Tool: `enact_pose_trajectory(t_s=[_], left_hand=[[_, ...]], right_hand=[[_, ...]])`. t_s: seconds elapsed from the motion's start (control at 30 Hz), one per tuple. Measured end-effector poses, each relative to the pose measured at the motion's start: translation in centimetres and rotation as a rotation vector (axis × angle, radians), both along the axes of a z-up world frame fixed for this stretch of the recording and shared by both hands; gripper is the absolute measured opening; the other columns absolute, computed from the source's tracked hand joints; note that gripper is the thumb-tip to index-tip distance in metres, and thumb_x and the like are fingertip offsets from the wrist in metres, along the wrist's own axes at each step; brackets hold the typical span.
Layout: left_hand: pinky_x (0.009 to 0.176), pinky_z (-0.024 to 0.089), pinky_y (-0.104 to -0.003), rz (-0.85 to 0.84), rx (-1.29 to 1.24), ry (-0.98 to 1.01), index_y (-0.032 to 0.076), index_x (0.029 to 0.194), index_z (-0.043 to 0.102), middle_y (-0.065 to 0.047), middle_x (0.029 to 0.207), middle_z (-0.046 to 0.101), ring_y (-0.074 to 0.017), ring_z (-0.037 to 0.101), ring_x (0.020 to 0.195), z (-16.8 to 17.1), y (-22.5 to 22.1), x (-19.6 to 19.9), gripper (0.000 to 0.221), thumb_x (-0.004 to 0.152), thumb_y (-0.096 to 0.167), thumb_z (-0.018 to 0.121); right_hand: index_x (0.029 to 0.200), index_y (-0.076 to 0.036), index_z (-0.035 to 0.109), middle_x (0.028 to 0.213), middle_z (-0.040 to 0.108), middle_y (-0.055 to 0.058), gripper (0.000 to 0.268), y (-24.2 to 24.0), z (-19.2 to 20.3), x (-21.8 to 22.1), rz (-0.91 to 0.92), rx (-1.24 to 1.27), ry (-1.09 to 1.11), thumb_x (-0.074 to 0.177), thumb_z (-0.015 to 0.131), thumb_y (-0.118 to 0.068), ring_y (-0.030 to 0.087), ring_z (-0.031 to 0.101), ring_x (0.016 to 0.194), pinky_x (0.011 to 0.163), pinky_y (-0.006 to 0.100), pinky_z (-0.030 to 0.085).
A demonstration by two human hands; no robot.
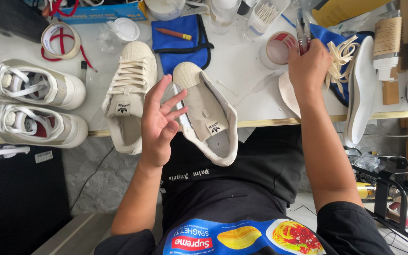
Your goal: The person trims the inside of a sneaker using small shears and then applies tape to the internal heel area by hand, smoothing it down with their fingers.
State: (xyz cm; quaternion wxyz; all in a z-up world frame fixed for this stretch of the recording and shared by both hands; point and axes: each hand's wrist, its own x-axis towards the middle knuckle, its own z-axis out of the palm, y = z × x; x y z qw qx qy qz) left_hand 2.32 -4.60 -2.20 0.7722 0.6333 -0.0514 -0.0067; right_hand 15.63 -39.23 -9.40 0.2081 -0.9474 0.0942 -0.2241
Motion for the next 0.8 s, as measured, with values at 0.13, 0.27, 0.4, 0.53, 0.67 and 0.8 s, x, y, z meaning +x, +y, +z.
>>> enact_pose_trajectory(t_s=[0.13, 0.27, 0.4, 0.53, 0.67, 0.8], left_hand=[[0.121, 0.051, -0.053, 0.014, 0.054, -0.047, 0.003, 0.163, 0.031, -0.017, 0.17, 0.032, -0.0386, 0.048, 0.155, 0.1, 0.5, 0.1, 0.102, 0.097, 0.075, 0.06], [0.133, 0.039, -0.056, -0.044, 0.106, -0.064, 0.003, 0.163, 0.035, -0.016, 0.171, 0.035, -0.0327, 0.034, 0.159, 0.5, 1.1, -0.3, 0.102, 0.098, 0.08, 0.052], [0.134, 0.033, -0.056, -0.125, 0.047, -0.036, 0.004, 0.162, 0.039, -0.016, 0.17, 0.037, -0.0295, 0.034, 0.159, 0.6, 1.3, -0.8, 0.102, 0.097, 0.081, 0.051], [0.131, 0.029, -0.053, -0.216, -0.11, 0.008, 0.004, 0.161, 0.04, -0.015, 0.171, 0.035, -0.0283, 0.032, 0.159, 0.9, 1.3, -1.0, 0.1, 0.097, 0.08, 0.052], [0.129, 0.024, -0.048, -0.333, -0.261, 0.022, 0.005, 0.155, 0.045, -0.013, 0.171, 0.028, -0.0252, 0.026, 0.157, 1.0, 0.2, -1.5, 0.094, 0.098, 0.08, 0.049], [0.131, 0.017, -0.045, -0.433, -0.37, 0.009, 0.007, 0.155, 0.046, -0.009, 0.175, 0.016, -0.0224, 0.016, 0.16, 0.9, -1.3, -1.6, 0.092, 0.098, 0.08, 0.047]], right_hand=[[0.083, -0.002, 0.065, 0.079, 0.068, 0.017, 0.036, 3.1, -1.1, -3.6, 0.018, -0.001, 0.236, 0.092, 0.082, -0.032, 0.042, 0.066, 0.076, 0.067, 0.052, 0.05], [0.099, -0.005, 0.066, 0.088, 0.071, 0.014, 0.033, 6.8, -2.4, -5.7, 0.182, 0.008, 0.359, 0.09, 0.082, -0.033, 0.039, 0.067, 0.078, 0.067, 0.052, 0.051], [0.118, -0.006, 0.066, 0.109, 0.07, 0.016, 0.038, 8.0, -0.9, -6.6, 0.273, -0.094, 0.191, 0.09, 0.082, -0.027, 0.036, 0.068, 0.095, 0.07, 0.048, 0.052], [0.127, -0.006, 0.067, 0.126, 0.066, 0.015, 0.05, 8.6, 3.5, -8.4, 0.378, -0.085, 0.115, 0.084, 0.085, -0.024, 0.034, 0.064, 0.111, 0.087, 0.044, 0.052], [0.135, -0.005, 0.063, 0.142, 0.062, 0.012, 0.05, 9.4, 7.9, -10.9, 0.777, 0.722, 0.222, 0.091, 0.083, -0.019, 0.027, 0.059, 0.132, 0.111, 0.038, 0.048], [0.135, 0.0, 0.06, 0.14, 0.06, 0.014, 0.061, 11.3, 9.3, -10.9, 0.976, 0.981, 0.299, 0.081, 0.084, -0.016, 0.022, 0.054, 0.132, 0.106, 0.037, 0.045]])
